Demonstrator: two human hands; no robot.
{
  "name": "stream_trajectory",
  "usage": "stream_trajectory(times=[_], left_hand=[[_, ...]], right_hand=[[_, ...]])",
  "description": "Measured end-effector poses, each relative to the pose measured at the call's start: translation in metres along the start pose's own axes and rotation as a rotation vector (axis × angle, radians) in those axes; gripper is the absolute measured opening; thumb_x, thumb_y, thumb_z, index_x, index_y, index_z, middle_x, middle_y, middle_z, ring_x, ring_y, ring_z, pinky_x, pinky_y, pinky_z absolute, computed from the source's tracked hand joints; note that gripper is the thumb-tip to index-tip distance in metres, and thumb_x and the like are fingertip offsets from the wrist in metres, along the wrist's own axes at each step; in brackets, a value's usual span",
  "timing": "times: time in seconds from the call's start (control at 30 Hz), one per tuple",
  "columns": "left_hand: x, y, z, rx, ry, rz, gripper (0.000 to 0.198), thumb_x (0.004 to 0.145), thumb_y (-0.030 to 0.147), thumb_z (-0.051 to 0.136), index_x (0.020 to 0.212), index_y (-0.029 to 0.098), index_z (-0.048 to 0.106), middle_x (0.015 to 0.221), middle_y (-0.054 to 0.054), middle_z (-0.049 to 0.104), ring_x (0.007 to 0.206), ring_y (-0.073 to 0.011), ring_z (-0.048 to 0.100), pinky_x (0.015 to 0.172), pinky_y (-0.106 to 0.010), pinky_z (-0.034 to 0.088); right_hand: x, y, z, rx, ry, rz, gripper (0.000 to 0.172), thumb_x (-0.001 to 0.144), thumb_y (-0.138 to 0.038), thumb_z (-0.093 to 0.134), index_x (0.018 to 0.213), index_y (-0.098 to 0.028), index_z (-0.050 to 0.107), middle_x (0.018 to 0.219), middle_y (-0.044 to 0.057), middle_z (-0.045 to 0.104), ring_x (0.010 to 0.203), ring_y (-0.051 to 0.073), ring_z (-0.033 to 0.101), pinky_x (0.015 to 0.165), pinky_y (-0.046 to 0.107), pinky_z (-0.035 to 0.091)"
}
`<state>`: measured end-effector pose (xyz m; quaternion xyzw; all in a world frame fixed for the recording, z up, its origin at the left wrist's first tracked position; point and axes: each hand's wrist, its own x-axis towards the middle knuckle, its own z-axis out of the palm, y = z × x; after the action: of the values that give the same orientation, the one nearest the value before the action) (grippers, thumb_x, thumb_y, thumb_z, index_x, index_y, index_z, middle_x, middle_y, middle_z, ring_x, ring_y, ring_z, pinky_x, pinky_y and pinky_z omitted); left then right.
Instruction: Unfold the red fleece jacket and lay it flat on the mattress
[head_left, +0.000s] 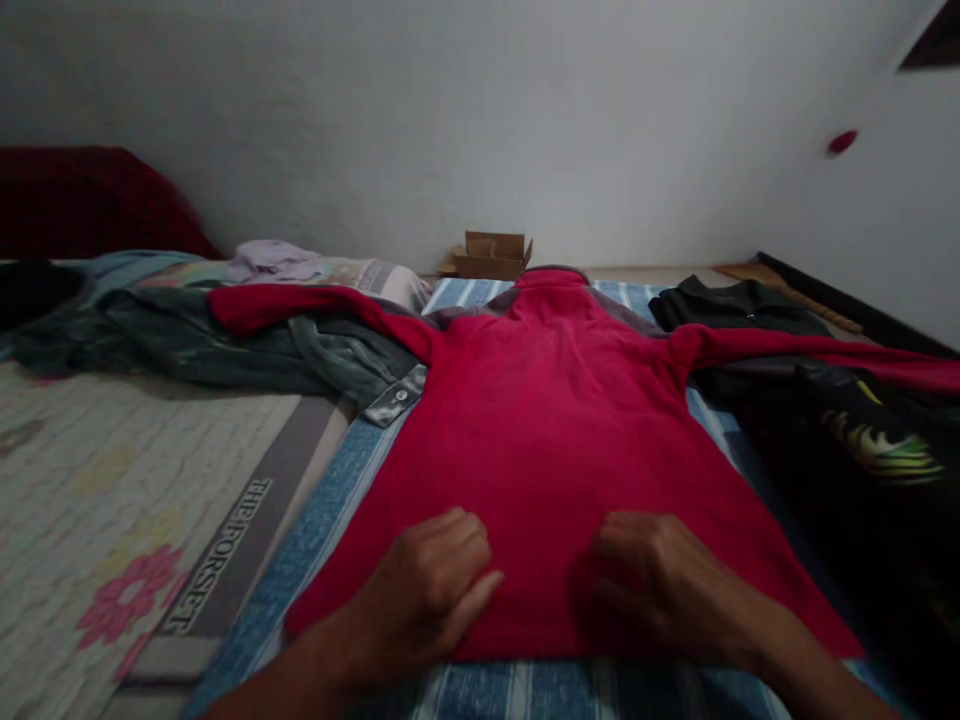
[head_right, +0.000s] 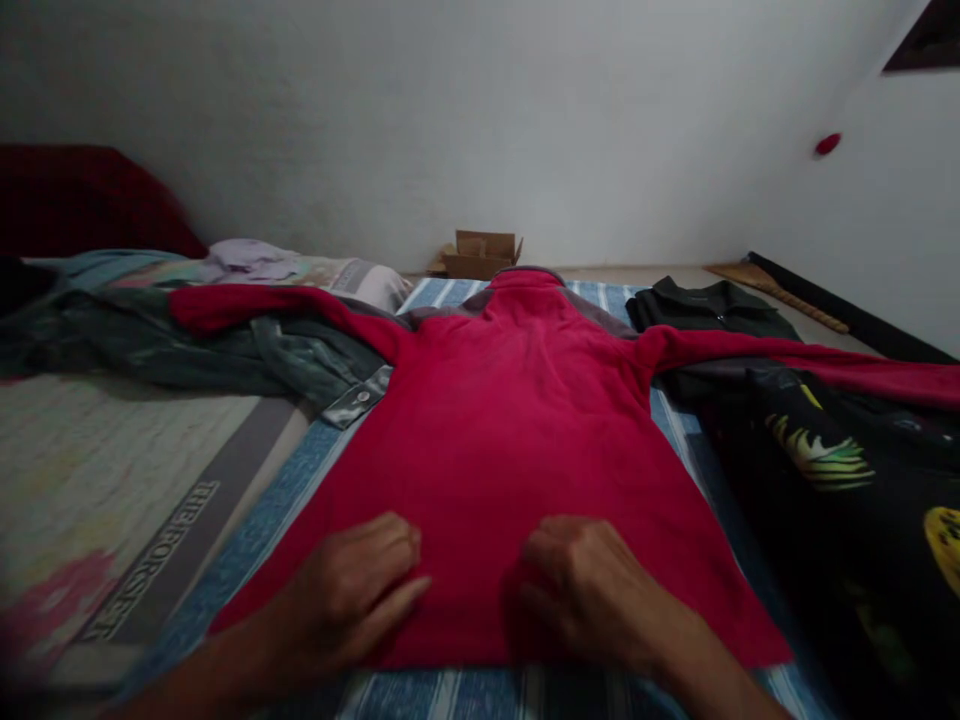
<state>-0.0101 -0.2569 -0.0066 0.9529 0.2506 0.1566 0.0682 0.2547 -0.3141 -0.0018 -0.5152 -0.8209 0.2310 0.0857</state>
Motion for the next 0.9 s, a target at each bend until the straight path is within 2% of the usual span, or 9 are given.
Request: stream_trajectory(times=[0.1, 0.17, 0.23, 0.37, 0.53, 0.67, 0.77, 0.83, 0.9], left_hand=[[-0.032, 0.035, 0.011, -0.003, -0.047, 0.083, 0.013, 0.086, 0.014, 0.046, 0.074, 0.018, 0.050, 0.072, -0.001, 0.055, 0.064, -0.0155, 0.048, 0.059, -0.028, 0.038], [-0.046, 0.043, 0.019, 0.030, -0.070, 0.080, 0.012, 0.083, 0.010, 0.044, 0.085, 0.017, 0.053, 0.085, -0.004, 0.060, 0.076, -0.0181, 0.053, 0.068, -0.031, 0.043], [-0.054, 0.043, 0.027, 0.080, -0.056, 0.070, 0.024, 0.081, 0.006, 0.041, 0.098, 0.015, 0.054, 0.102, -0.008, 0.061, 0.092, -0.0210, 0.054, 0.080, -0.035, 0.044], [-0.059, 0.038, 0.035, 0.197, 0.037, 0.058, 0.037, 0.077, 0.001, 0.037, 0.108, 0.013, 0.053, 0.111, -0.010, 0.060, 0.105, -0.0227, 0.053, 0.090, -0.038, 0.042], [-0.055, 0.033, 0.035, 0.238, 0.130, 0.064, 0.034, 0.079, 0.002, 0.035, 0.105, 0.011, 0.055, 0.100, -0.011, 0.064, 0.095, -0.0221, 0.059, 0.084, -0.037, 0.048], [-0.044, 0.025, 0.029, 0.197, 0.287, 0.040, 0.024, 0.084, 0.004, 0.035, 0.095, 0.013, 0.055, 0.081, -0.007, 0.064, 0.080, -0.0175, 0.062, 0.074, -0.029, 0.053], [-0.038, 0.019, 0.027, 0.213, 0.394, 0.056, 0.024, 0.085, 0.004, 0.034, 0.094, 0.013, 0.055, 0.086, -0.009, 0.064, 0.085, -0.0170, 0.062, 0.077, -0.029, 0.053], [-0.038, 0.017, 0.029, 0.247, 0.382, 0.101, 0.025, 0.087, 0.005, 0.033, 0.088, 0.015, 0.056, 0.091, -0.010, 0.065, 0.088, -0.0170, 0.062, 0.079, -0.030, 0.054], [-0.040, 0.016, 0.032, 0.277, 0.309, 0.142, 0.025, 0.088, 0.007, 0.034, 0.083, 0.015, 0.057, 0.097, -0.011, 0.065, 0.092, -0.0176, 0.061, 0.081, -0.031, 0.053]], right_hand=[[-0.031, -0.009, 0.040, -0.141, 0.086, -0.155, 0.015, 0.088, -0.012, 0.044, 0.090, -0.020, 0.057, 0.095, 0.004, 0.061, 0.087, 0.017, 0.057, 0.076, 0.031, 0.044], [-0.042, -0.006, 0.060, -0.269, 0.202, -0.239, 0.024, 0.087, -0.008, 0.042, 0.102, -0.020, 0.057, 0.115, 0.008, 0.058, 0.109, 0.022, 0.052, 0.089, 0.040, 0.043], [-0.047, -0.001, 0.071, -0.366, 0.288, -0.279, 0.031, 0.087, -0.007, 0.039, 0.112, -0.020, 0.053, 0.126, 0.011, 0.052, 0.120, 0.024, 0.045, 0.094, 0.044, 0.042], [-0.053, 0.004, 0.074, -0.425, 0.402, -0.320, 0.038, 0.087, -0.004, 0.033, 0.116, -0.019, 0.051, 0.125, 0.012, 0.054, 0.121, 0.022, 0.046, 0.094, 0.043, 0.045], [-0.058, 0.014, 0.072, -0.291, 0.535, -0.332, 0.032, 0.087, -0.006, 0.033, 0.108, -0.017, 0.053, 0.113, 0.013, 0.062, 0.107, 0.019, 0.058, 0.086, 0.035, 0.052], [-0.058, 0.022, 0.069, -0.139, 0.543, -0.276, 0.026, 0.090, -0.011, 0.033, 0.103, -0.016, 0.055, 0.109, 0.013, 0.064, 0.105, 0.018, 0.059, 0.085, 0.032, 0.052], [-0.058, 0.023, 0.069, -0.227, 0.554, -0.250, 0.027, 0.090, -0.011, 0.034, 0.094, -0.017, 0.060, 0.110, 0.012, 0.063, 0.100, 0.020, 0.061, 0.080, 0.033, 0.053], [-0.058, 0.021, 0.070, -0.314, 0.562, -0.266, 0.028, 0.089, -0.011, 0.035, 0.094, -0.017, 0.062, 0.112, 0.013, 0.062, 0.100, 0.022, 0.060, 0.081, 0.035, 0.053], [-0.059, 0.018, 0.071, -0.370, 0.547, -0.282, 0.028, 0.088, -0.011, 0.038, 0.103, -0.016, 0.061, 0.117, 0.015, 0.059, 0.106, 0.023, 0.057, 0.086, 0.039, 0.052]])
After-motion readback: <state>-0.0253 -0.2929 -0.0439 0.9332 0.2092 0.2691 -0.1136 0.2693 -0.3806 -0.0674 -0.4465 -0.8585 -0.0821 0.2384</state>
